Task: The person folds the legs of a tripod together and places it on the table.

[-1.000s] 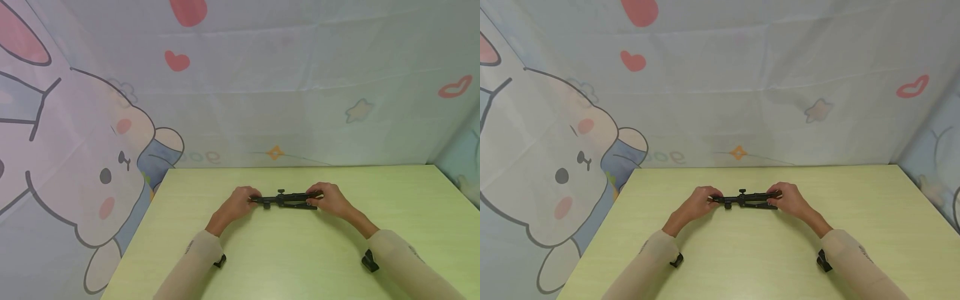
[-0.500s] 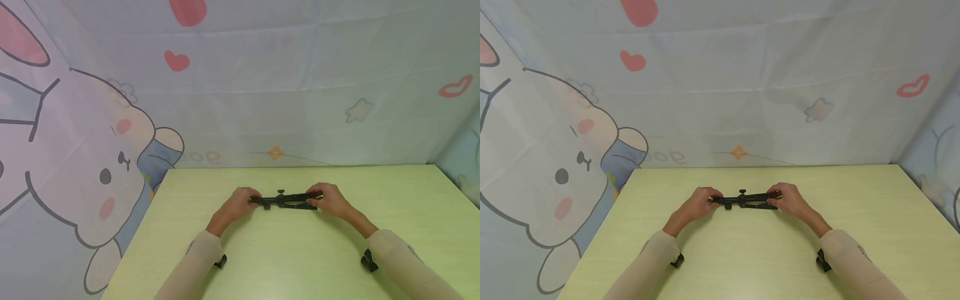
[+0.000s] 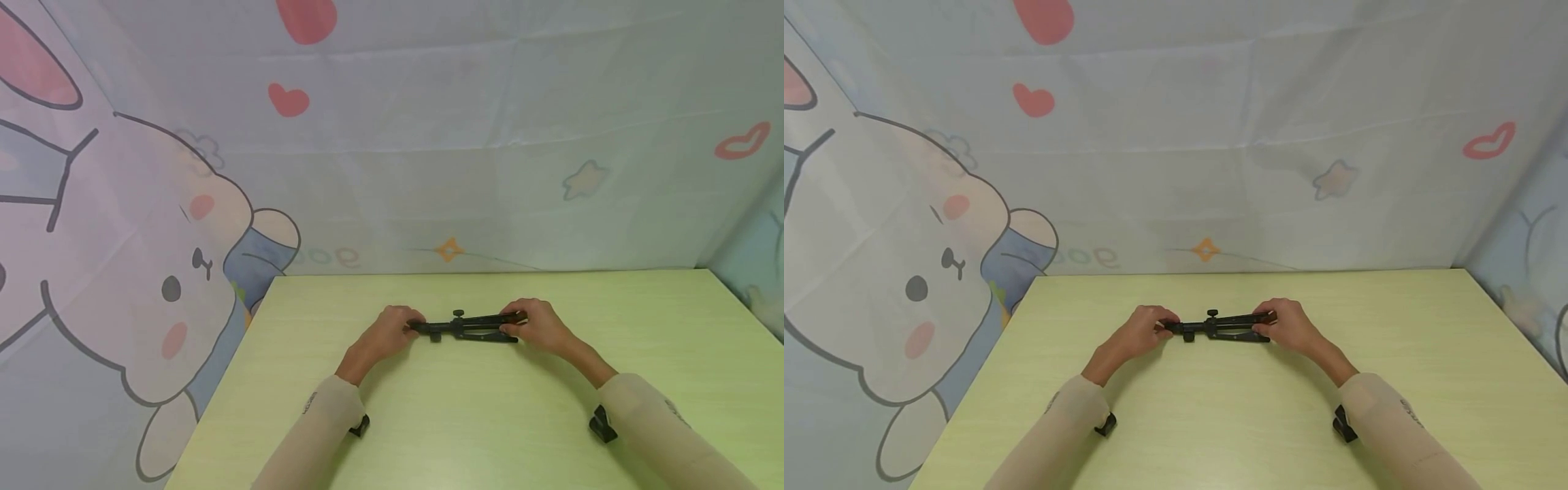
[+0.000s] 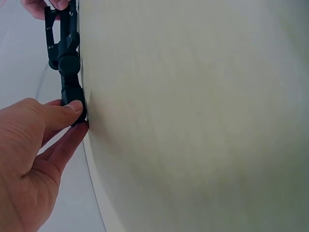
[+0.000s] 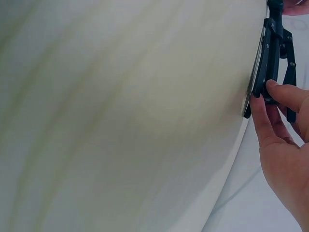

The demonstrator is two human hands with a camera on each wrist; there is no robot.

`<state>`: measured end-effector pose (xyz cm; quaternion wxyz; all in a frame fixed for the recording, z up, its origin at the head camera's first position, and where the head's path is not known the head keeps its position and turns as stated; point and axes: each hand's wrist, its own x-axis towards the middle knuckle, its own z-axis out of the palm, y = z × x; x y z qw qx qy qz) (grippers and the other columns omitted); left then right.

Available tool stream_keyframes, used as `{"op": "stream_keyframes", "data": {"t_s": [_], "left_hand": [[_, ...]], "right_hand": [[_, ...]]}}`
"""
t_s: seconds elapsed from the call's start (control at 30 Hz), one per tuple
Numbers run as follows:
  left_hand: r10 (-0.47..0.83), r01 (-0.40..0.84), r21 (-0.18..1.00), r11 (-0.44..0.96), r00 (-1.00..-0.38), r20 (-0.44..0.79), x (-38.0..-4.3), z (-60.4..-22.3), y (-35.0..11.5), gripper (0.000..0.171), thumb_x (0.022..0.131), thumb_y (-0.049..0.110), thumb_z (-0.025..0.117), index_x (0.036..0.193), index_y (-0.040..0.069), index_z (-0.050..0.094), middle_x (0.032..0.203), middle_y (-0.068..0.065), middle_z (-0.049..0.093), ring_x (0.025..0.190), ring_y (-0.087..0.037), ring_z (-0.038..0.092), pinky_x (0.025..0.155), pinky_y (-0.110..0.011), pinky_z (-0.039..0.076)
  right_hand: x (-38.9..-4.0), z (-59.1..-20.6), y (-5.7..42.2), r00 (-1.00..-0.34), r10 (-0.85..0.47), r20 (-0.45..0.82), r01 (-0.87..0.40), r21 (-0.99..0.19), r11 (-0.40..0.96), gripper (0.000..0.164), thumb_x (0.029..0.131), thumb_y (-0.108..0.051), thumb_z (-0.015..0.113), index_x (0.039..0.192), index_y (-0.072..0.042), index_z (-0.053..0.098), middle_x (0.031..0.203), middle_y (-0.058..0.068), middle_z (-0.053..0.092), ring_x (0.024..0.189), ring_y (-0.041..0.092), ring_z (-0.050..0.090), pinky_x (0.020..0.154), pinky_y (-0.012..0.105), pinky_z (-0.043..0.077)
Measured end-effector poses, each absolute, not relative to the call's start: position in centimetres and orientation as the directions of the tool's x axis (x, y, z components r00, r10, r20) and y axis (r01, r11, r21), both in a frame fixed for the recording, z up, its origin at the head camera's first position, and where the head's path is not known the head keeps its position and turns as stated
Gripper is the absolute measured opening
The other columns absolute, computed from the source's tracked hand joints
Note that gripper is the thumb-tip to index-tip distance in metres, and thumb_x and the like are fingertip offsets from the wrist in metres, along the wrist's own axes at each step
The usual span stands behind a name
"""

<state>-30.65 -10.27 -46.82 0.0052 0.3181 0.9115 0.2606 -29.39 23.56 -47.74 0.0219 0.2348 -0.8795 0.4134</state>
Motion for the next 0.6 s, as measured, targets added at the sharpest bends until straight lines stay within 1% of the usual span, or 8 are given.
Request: {"op": "stream_keyframes", "data": {"t_s": [0.37,0.6], "left_hand": [[0.607,0.595,0.454,0.663,-0.782,0.14,-31.28,-46.81,-10.42,0.024,0.096,-0.005,0.069,0.118,0.001,0.076,0.113,-0.013,0.074,0.103,-0.026,0.072,0.088,-0.034,0.061],[0.609,0.597,0.451,0.663,-0.781,0.138,-31.43,-46.87,-10.66,0.023,0.096,-0.004,0.069,0.118,0.001,0.076,0.112,-0.013,0.074,0.103,-0.026,0.072,0.089,-0.037,0.061]], "right_hand": [[-29.32,-47.41,23.58,-0.891,-0.4,0.216,-0.424,-0.713,0.558,0.022,0.092,-0.001,0.077,0.111,0.008,0.073,0.11,0.023,0.07,0.096,0.038,0.073,0.069,0.029,0.062],[-29.58,-47.49,23.81,-0.89,-0.406,0.208,-0.423,-0.707,0.566,0.022,0.092,-0.001,0.078,0.111,0.007,0.073,0.106,0.02,0.072,0.094,0.036,0.074,0.069,0.029,0.061]]}}
